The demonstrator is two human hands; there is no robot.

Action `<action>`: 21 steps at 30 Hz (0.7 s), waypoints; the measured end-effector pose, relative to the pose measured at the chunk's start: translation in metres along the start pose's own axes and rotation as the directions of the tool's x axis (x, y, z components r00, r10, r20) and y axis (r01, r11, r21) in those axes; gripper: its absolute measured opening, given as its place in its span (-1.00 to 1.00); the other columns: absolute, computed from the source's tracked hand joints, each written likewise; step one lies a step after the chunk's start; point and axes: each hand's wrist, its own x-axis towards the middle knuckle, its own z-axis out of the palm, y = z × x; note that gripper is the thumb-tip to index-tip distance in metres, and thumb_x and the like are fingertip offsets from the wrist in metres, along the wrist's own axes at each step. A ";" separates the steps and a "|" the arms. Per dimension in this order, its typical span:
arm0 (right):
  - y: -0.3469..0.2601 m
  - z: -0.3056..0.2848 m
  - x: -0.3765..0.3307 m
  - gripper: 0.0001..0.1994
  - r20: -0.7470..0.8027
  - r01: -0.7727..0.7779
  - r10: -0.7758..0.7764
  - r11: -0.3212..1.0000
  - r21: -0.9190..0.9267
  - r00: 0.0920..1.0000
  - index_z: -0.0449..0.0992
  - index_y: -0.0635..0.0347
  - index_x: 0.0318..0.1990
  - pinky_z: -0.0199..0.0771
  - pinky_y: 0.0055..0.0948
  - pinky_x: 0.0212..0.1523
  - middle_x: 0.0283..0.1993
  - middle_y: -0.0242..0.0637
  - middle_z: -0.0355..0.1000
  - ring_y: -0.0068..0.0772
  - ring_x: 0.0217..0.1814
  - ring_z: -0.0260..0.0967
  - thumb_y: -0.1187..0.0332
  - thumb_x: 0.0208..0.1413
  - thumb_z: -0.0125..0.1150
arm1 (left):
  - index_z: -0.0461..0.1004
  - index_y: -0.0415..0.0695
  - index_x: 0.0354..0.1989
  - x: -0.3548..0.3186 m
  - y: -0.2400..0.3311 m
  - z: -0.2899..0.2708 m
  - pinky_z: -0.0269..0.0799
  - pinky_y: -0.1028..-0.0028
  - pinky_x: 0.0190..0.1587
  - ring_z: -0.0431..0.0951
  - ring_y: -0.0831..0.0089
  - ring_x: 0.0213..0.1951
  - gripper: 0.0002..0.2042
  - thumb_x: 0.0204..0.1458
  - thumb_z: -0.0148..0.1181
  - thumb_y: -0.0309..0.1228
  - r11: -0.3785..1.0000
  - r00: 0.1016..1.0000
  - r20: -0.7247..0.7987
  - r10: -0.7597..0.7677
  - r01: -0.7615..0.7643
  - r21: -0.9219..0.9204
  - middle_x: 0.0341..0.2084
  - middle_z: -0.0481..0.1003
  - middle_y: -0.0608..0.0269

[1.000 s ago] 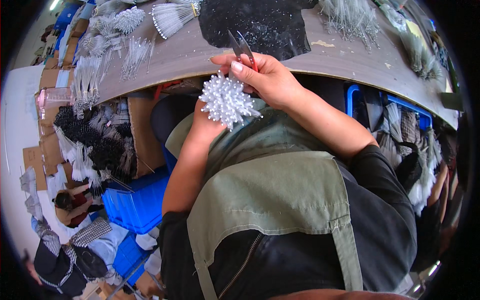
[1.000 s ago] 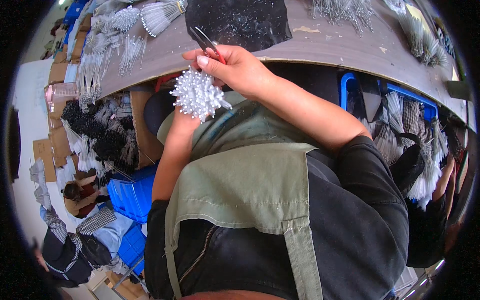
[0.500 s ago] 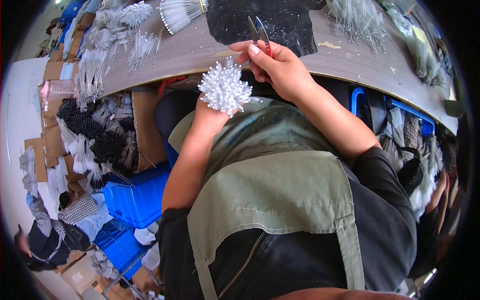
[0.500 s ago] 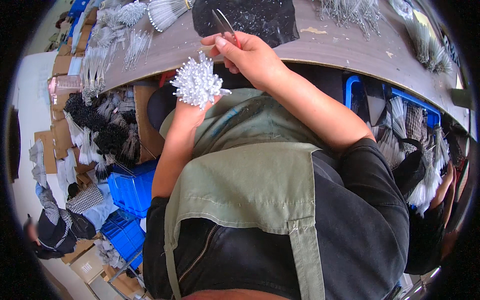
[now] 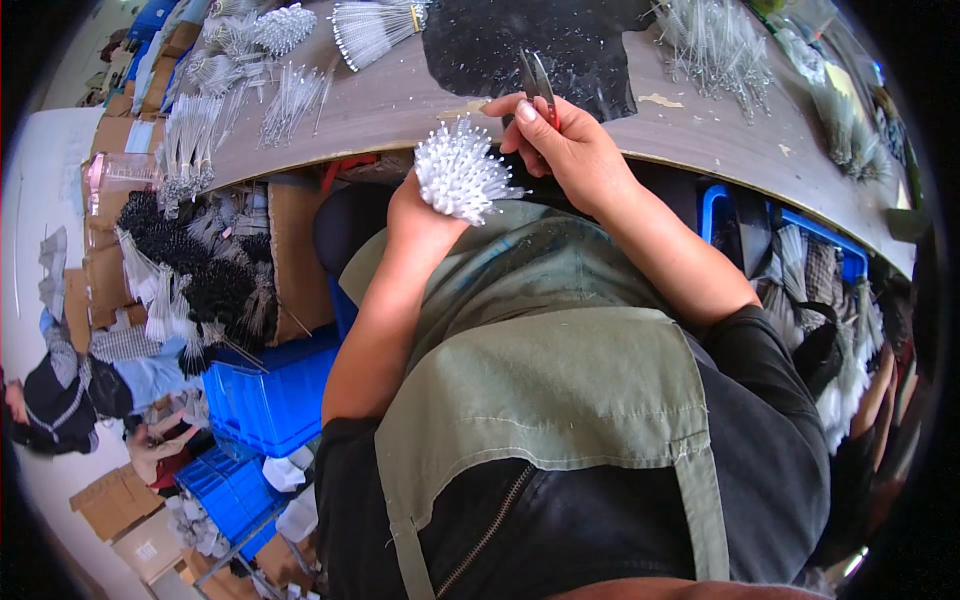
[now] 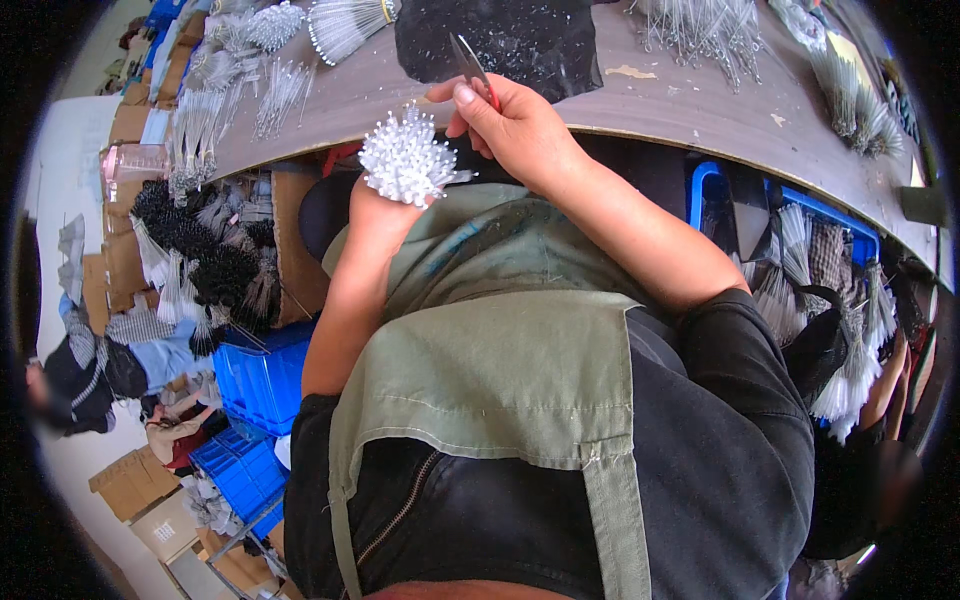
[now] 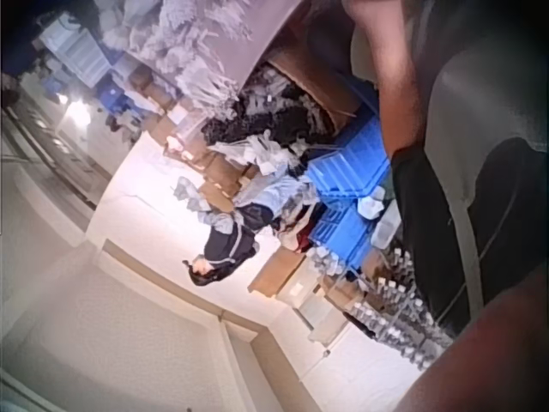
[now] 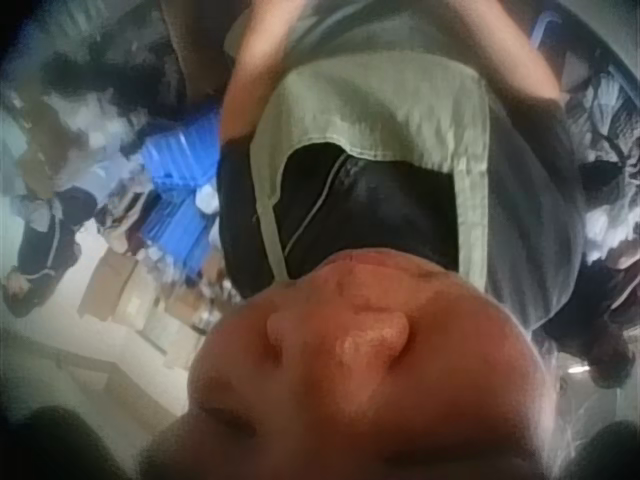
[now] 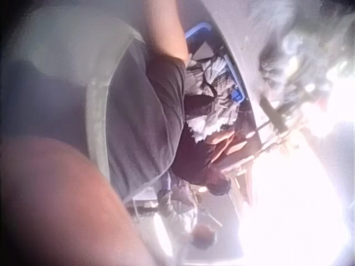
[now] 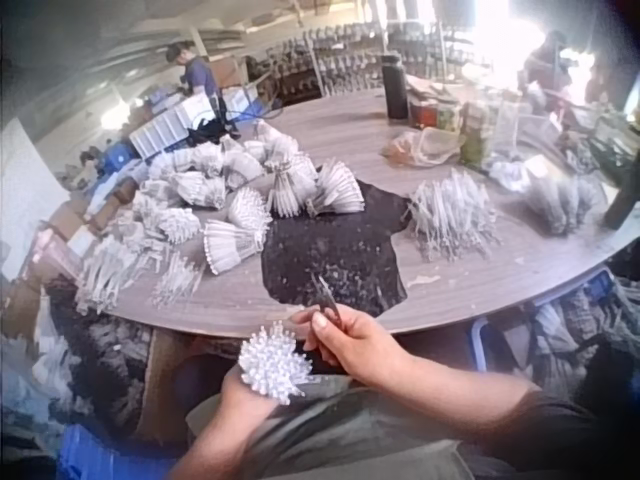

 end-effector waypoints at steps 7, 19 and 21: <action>-0.004 0.005 -0.015 -0.85 0.017 0.159 -0.158 0.983 -0.094 0.987 0.46 0.25 -0.19 0.23 -0.71 -0.32 -0.35 -0.54 0.36 -0.78 -0.35 0.18 0.38 0.20 0.05 | 0.40 -0.21 -0.16 -0.003 0.032 -0.010 0.35 0.27 -0.07 0.46 0.06 -0.16 -0.65 -0.21 0.25 -0.51 0.785 0.971 -0.204 0.128 0.026 0.619 -0.26 0.47 -0.02; -0.003 0.014 -0.031 -0.91 0.052 0.265 -0.261 0.923 -0.280 0.964 0.54 0.24 -0.34 0.31 -0.60 -0.40 -0.50 -0.40 0.38 -0.65 -0.45 0.29 0.44 -0.01 0.27 | 0.36 -0.18 -0.13 -0.005 0.051 -0.016 0.33 0.22 -0.07 0.40 0.04 -0.15 -0.55 -0.32 0.21 -0.64 0.497 0.909 -0.204 0.364 -0.004 0.868 -0.27 0.44 0.08; -0.001 0.015 -0.031 -0.90 0.051 0.273 -0.270 0.912 -0.308 0.961 0.54 0.23 -0.34 0.31 -0.59 -0.41 -0.49 -0.38 0.38 -0.62 -0.47 0.29 0.44 -0.02 0.28 | 0.35 -0.17 -0.13 -0.005 0.052 -0.016 0.34 0.23 -0.08 0.40 0.06 -0.15 -0.55 -0.33 0.22 -0.64 0.477 0.912 -0.201 0.358 0.006 0.879 -0.28 0.44 0.08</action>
